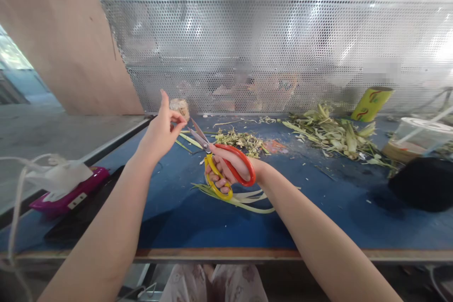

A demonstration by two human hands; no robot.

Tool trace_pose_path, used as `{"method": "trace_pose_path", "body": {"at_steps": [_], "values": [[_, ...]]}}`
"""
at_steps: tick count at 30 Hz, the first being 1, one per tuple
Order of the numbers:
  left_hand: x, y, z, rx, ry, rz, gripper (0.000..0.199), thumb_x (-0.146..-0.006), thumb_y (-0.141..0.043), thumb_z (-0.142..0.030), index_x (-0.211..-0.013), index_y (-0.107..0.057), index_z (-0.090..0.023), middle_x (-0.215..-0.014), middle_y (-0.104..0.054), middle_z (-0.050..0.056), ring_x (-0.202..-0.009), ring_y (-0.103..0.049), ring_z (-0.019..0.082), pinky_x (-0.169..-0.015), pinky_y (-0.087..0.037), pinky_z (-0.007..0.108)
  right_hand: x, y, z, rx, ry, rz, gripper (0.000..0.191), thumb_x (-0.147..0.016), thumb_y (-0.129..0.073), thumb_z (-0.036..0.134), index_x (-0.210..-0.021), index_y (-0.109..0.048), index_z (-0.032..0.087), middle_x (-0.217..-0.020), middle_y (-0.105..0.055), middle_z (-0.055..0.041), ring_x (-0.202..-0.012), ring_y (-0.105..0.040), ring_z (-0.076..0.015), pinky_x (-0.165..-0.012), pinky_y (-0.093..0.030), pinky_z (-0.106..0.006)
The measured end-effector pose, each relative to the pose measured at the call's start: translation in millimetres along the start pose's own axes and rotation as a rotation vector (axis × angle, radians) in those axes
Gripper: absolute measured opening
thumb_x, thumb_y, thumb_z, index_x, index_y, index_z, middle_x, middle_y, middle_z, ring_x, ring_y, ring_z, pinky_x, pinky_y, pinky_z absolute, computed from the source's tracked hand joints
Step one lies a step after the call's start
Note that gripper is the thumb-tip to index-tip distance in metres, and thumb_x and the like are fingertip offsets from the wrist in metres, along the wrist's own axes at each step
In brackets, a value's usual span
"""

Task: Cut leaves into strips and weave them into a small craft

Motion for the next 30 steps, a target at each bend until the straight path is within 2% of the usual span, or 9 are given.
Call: {"method": "trace_pose_path", "body": {"at_steps": [8,12,16,20,25,30], "values": [[-0.6,0.1,-1.7,0.13,-0.031,-0.024,0.084,-0.075,-0.048,-0.015,-0.135,0.011,-0.02,-0.084,-0.058,0.002,-0.074,-0.054,0.011,-0.075,-0.043,0.029,-3.9,5.4,0.5,-0.018,0.021,-0.016,0.05,-0.077,-0.029,0.063,-0.072,-0.041,0.016,-0.058,-0.043,0.0009,-0.042,-0.038,-0.0073,-0.04,-0.036,-0.023],[-1.6,-6.3,6.0,0.313,0.062,0.021,0.088,-0.074,-0.05,-0.013,-0.135,0.012,-0.018,-0.085,-0.059,0.004,-0.073,-0.057,0.011,-0.07,-0.046,0.027,-6.2,10.4,2.1,-0.046,0.05,-0.035,0.05,-0.075,-0.03,0.065,-0.071,-0.04,0.016,-0.058,-0.042,0.001,-0.042,-0.038,-0.0077,-0.041,-0.036,-0.023],[0.1,-12.2,15.1,0.478,0.173,0.055,0.089,-0.072,-0.055,-0.013,-0.136,0.008,-0.022,-0.101,-0.059,0.01,-0.07,-0.059,0.011,-0.067,-0.047,0.027,-7.0,15.6,4.7,-0.083,0.079,-0.06,0.05,-0.075,-0.031,0.065,-0.072,-0.039,0.016,-0.058,-0.043,0.0009,-0.043,-0.038,-0.0078,-0.041,-0.035,-0.022],[2.9,-21.5,16.9,0.546,0.234,0.128,0.088,-0.071,-0.057,-0.013,-0.136,0.002,-0.022,-0.112,-0.056,0.014,-0.07,-0.061,0.013,-0.064,-0.048,0.029,-6.2,14.0,6.0,-0.083,0.086,-0.042,0.051,-0.076,-0.028,0.065,-0.074,-0.04,0.016,-0.058,-0.043,0.0009,-0.043,-0.038,-0.0076,-0.041,-0.034,-0.022],[5.0,-32.0,15.8,0.581,0.27,0.199,0.087,-0.07,-0.057,-0.011,-0.137,0.0,-0.017,-0.098,-0.063,0.013,-0.07,-0.061,0.014,-0.064,-0.046,0.029,-3.7,9.3,8.4,-0.063,0.093,-0.042,0.05,-0.078,-0.027,0.063,-0.074,-0.041,0.015,-0.059,-0.043,0.0005,-0.043,-0.037,-0.0073,-0.042,-0.034,-0.023],[4.2,-30.3,15.9,0.576,0.264,0.176,0.081,-0.071,-0.056,-0.013,-0.136,-0.008,-0.012,-0.087,-0.065,0.011,-0.071,-0.06,0.015,-0.058,-0.043,0.026,-3.0,8.1,9.7,-0.07,0.102,-0.045,0.049,-0.079,-0.025,0.061,-0.074,-0.041,0.015,-0.058,-0.043,0.0005,-0.042,-0.036,-0.0076,-0.041,-0.034,-0.022]]}}
Point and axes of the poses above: each hand's wrist, its own x-axis away from the middle knuckle, its own y-axis out of the back of the hand, z = x × y, the point moved 9 cm from there along -x, towards the middle knuckle
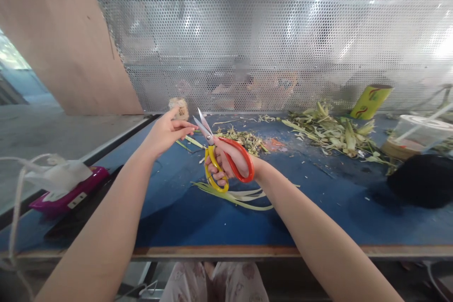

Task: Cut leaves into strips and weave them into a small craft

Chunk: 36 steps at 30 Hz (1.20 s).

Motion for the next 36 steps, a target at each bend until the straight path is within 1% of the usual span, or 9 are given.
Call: {"method": "trace_pose_path", "body": {"at_steps": [7,10,14,20,25,30,33,34,36], "values": [[-0.7,1.1,1.7,0.079,0.022,-0.032,0.07,-0.08,-0.047,-0.024,-0.136,-0.009,-0.013,-0.085,-0.066,0.011,-0.069,-0.058,0.015,-0.052,-0.04,0.025,-1.1,1.0,0.0,-0.009,0.01,0.012,0.049,-0.078,-0.027,0.062,-0.074,-0.041,0.015,-0.059,-0.044,0.0004,-0.042,-0.037,-0.0076,-0.04,-0.034,-0.022],[0.3,-0.6,2.0,0.093,0.023,-0.016,0.079,-0.075,-0.055,-0.027,-0.136,-0.008,-0.013,-0.086,-0.065,0.011,-0.07,-0.059,0.015,-0.052,-0.04,0.025,-1.1,0.9,0.7,-0.007,0.013,0.008,0.05,-0.078,-0.025,0.062,-0.074,-0.042,0.015,-0.058,-0.043,0.0006,-0.042,-0.037,-0.0074,-0.04,-0.033,-0.022],[0.5,-2.1,3.6,0.068,0.023,0.008,0.093,-0.065,-0.066,-0.021,-0.136,-0.007,-0.013,-0.08,-0.065,0.007,-0.069,-0.059,0.014,-0.056,-0.042,0.026,-0.4,-0.8,1.7,-0.013,0.019,0.012,0.05,-0.079,-0.023,0.062,-0.074,-0.041,0.015,-0.058,-0.042,0.0007,-0.042,-0.036,-0.0074,-0.041,-0.034,-0.022],[0.7,-4.2,2.7,0.036,0.022,0.006,0.095,-0.061,-0.067,-0.016,-0.136,-0.009,-0.01,-0.067,-0.064,0.003,-0.056,-0.054,0.011,-0.055,-0.042,0.027,0.2,-3.6,3.5,-0.002,0.024,0.016,0.051,-0.079,-0.021,0.062,-0.075,-0.041,0.015,-0.059,-0.041,0.0007,-0.042,-0.035,-0.0074,-0.041,-0.032,-0.022],[3.3,-6.5,-1.7,-0.041,-0.001,0.022,0.092,-0.061,-0.067,-0.019,-0.135,-0.014,-0.009,-0.064,-0.063,0.002,-0.052,-0.051,0.011,-0.054,-0.042,0.028,-0.1,-4.1,5.1,0.002,0.047,0.034,0.052,-0.079,-0.02,0.062,-0.076,-0.042,0.015,-0.06,-0.041,0.0007,-0.043,-0.036,-0.0072,-0.042,-0.033,-0.023],[1.9,-7.1,1.6,-0.076,-0.006,0.052,0.074,-0.064,-0.064,-0.027,-0.129,-0.032,-0.011,-0.07,-0.063,0.005,-0.052,-0.048,0.009,-0.05,-0.038,0.024,-1.6,-2.9,3.3,0.009,0.04,0.038,0.051,-0.08,-0.019,0.061,-0.076,-0.041,0.015,-0.058,-0.041,0.001,-0.042,-0.035,-0.007,-0.04,-0.033,-0.022],[0.7,-11.6,3.3,-0.085,-0.011,0.094,0.062,-0.068,-0.061,-0.027,-0.124,-0.039,-0.012,-0.077,-0.061,0.006,-0.055,-0.047,0.008,-0.052,-0.037,0.022,-1.9,-3.8,3.0,0.004,0.043,0.044,0.05,-0.08,-0.02,0.061,-0.076,-0.04,0.015,-0.059,-0.042,0.0007,-0.042,-0.036,-0.0073,-0.041,-0.033,-0.022],[0.7,-14.9,3.0,-0.096,-0.02,0.123,0.053,-0.07,-0.058,-0.027,-0.119,-0.044,-0.013,-0.077,-0.059,0.005,-0.056,-0.046,0.008,-0.052,-0.036,0.022,-1.9,-4.0,2.9,0.003,0.041,0.044,0.05,-0.08,-0.02,0.061,-0.076,-0.04,0.015,-0.059,-0.042,0.0007,-0.042,-0.036,-0.0074,-0.041,-0.033,-0.022],[1.0,-22.2,1.4,-0.134,-0.05,0.186,0.03,-0.075,-0.051,-0.03,-0.1,-0.055,-0.014,-0.071,-0.055,0.002,-0.054,-0.043,0.007,-0.051,-0.035,0.021,-1.8,-4.6,2.6,0.003,0.036,0.041,0.05,-0.08,-0.019,0.061,-0.076,-0.04,0.015,-0.058,-0.042,0.0007,-0.042,-0.036,-0.0074,-0.04,-0.033,-0.022]]}}
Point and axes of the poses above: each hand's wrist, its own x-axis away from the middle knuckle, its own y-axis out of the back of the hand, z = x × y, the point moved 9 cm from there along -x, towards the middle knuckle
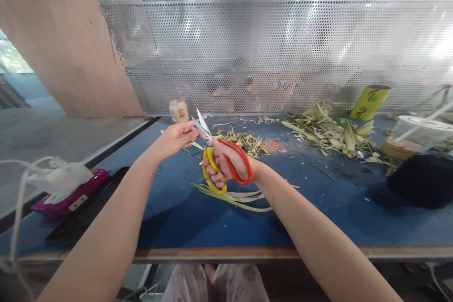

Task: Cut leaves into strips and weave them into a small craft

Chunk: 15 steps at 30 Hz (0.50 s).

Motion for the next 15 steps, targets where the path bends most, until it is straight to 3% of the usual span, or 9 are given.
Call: {"method": "trace_pose_path", "body": {"at_steps": [3,5,15], "values": [[-1.4,-4.9,-0.7,-0.041,-0.025,0.031,0.029,-0.082,-0.039,-0.036,-0.073,-0.055,-0.014,-0.062,-0.046,0.0,-0.05,-0.038,0.006,-0.049,-0.033,0.02,0.3,-0.7,0.4,0.002,-0.004,-0.008,0.05,-0.082,-0.016,0.059,-0.075,-0.04,0.015,-0.057,-0.042,0.0008,-0.041,-0.036,-0.0076,-0.04,-0.033,-0.022],[-2.6,-3.6,1.4,-0.012,-0.022,0.003,0.032,-0.083,-0.037,-0.038,-0.067,-0.051,-0.014,-0.06,-0.043,-0.001,-0.049,-0.037,0.006,-0.048,-0.032,0.02,0.3,-0.4,0.9,0.002,-0.001,-0.016,0.049,-0.082,-0.016,0.058,-0.075,-0.04,0.015,-0.056,-0.041,0.001,-0.041,-0.036,-0.0076,-0.041,-0.033,-0.022],[-4.2,-5.9,10.7,0.21,0.041,-0.039,0.026,-0.081,-0.044,-0.034,-0.083,-0.057,-0.011,-0.055,-0.035,-0.004,-0.047,-0.034,0.006,-0.045,-0.032,0.019,-0.8,2.2,1.6,-0.019,0.027,-0.015,0.051,-0.081,-0.018,0.059,-0.075,-0.042,0.015,-0.056,-0.042,0.001,-0.041,-0.036,-0.0078,-0.042,-0.032,-0.023]]}}
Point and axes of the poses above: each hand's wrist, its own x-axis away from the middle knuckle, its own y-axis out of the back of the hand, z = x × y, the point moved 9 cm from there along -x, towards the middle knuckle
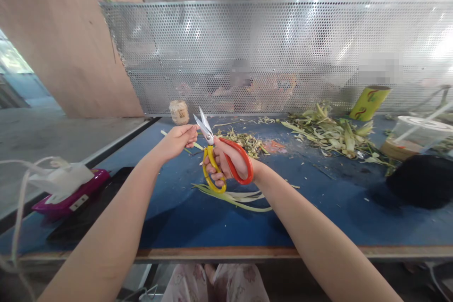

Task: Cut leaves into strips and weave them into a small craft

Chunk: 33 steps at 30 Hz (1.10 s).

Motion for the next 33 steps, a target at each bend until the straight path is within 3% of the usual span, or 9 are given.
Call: {"method": "trace_pose_path", "body": {"at_steps": [7,13,24,31,33], "values": [[0.3,1.1,2.0,-0.082,-0.012,-0.009,0.037,-0.083,-0.037,-0.038,-0.093,-0.06,-0.011,-0.052,-0.031,-0.005,-0.043,-0.031,0.005,-0.044,-0.028,0.019,-1.1,1.5,1.5,-0.038,0.036,0.012,0.052,-0.08,-0.021,0.062,-0.076,-0.043,0.015,-0.057,-0.042,0.0007,-0.043,-0.037,-0.0083,-0.043,-0.033,-0.024],[0.8,-1.1,1.6,-0.079,-0.004,-0.006,0.035,-0.083,-0.037,-0.038,-0.088,-0.061,-0.012,-0.049,-0.034,-0.005,-0.04,-0.032,0.005,-0.043,-0.028,0.02,0.1,-1.3,4.1,-0.039,0.046,0.017,0.053,-0.08,-0.018,0.062,-0.076,-0.043,0.015,-0.057,-0.041,0.0006,-0.043,-0.035,-0.0077,-0.041,-0.033,-0.022],[6.4,-15.1,4.1,0.186,0.17,0.109,0.026,-0.083,-0.039,-0.026,-0.071,-0.056,-0.011,-0.037,-0.027,-0.008,-0.032,-0.023,0.004,-0.036,-0.021,0.018,-3.7,-0.9,-1.0,-0.042,0.026,0.026,0.059,-0.077,-0.014,0.067,-0.071,-0.041,0.016,-0.051,-0.035,0.0041,-0.035,-0.025,-0.0038,-0.031,-0.022,-0.015],[12.1,-22.4,9.0,0.165,0.263,0.181,0.025,-0.081,-0.043,-0.028,-0.067,-0.056,-0.013,-0.034,-0.023,-0.009,-0.029,-0.019,0.003,-0.033,-0.016,0.018,-8.5,-1.1,-2.0,-0.052,0.091,-0.006,0.056,-0.076,-0.019,0.067,-0.071,-0.041,0.016,-0.052,-0.039,0.0027,-0.038,-0.032,-0.0056,-0.033,-0.028,-0.017],[13.6,-23.1,8.8,0.155,0.279,0.183,0.026,-0.082,-0.041,-0.026,-0.065,-0.055,-0.013,-0.035,-0.023,-0.009,-0.028,-0.019,0.003,-0.032,-0.016,0.018,-9.3,2.2,-4.1,-0.026,0.067,-0.058,0.057,-0.076,-0.018,0.068,-0.07,-0.041,0.016,-0.05,-0.037,0.004,-0.035,-0.028,-0.0042,-0.031,-0.025,-0.015]]}}
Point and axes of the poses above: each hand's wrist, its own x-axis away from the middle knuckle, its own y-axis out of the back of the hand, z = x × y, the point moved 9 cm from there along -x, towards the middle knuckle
